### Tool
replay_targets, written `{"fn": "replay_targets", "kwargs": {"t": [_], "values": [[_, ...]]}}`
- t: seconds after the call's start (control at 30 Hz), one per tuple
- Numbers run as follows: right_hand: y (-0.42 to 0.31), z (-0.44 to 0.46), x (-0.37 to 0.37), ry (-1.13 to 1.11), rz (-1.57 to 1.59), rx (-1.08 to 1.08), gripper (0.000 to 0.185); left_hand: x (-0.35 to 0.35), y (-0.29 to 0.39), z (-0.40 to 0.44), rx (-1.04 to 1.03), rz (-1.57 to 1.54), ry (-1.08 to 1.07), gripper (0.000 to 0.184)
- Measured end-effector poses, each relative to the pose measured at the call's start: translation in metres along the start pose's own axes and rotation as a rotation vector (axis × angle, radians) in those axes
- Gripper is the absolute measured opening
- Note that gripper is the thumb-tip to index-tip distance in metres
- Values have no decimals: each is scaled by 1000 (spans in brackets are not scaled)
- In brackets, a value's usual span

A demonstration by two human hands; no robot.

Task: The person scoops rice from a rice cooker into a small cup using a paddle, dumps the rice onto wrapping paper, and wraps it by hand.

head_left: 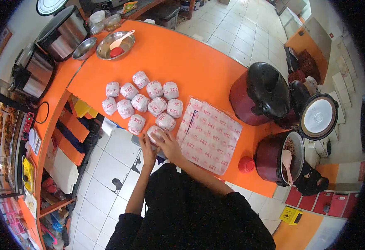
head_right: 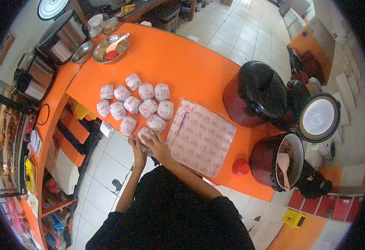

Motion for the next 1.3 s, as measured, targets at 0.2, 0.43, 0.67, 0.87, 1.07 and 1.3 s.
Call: {"fn": "replay_targets", "kwargs": {"t": [0.2,0.43,0.67,0.87,1.07,1.3], "values": [[22,-6,20,-113,192,-139,43,3,3,-2,-10,19,49,90],[150,-184,208,74,-394,-771,41,24,35,-20,-8,69,308,53],[169,-300,234,-31,-425,-954,66,-84,141,-26,-464,43,-209,36],[175,-292,219,394,757,-1076,64,-197,224,-89,-6,-569,-978,79],[135,-260,258,962,1425,-776,54,-228,302,-128,102,-939,-1143,101],[103,-262,407,488,186,-694,39,-245,299,-114,190,-934,-827,84]]}}
Point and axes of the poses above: each hand's wrist, its own z-axis towards the middle knuckle, its own x-axis out of the back of the hand, y = z × x, the point moved 10 cm from there along z, towards the middle knuckle, and after that the axes turned 2 degrees about z, right-handed, at the moved point
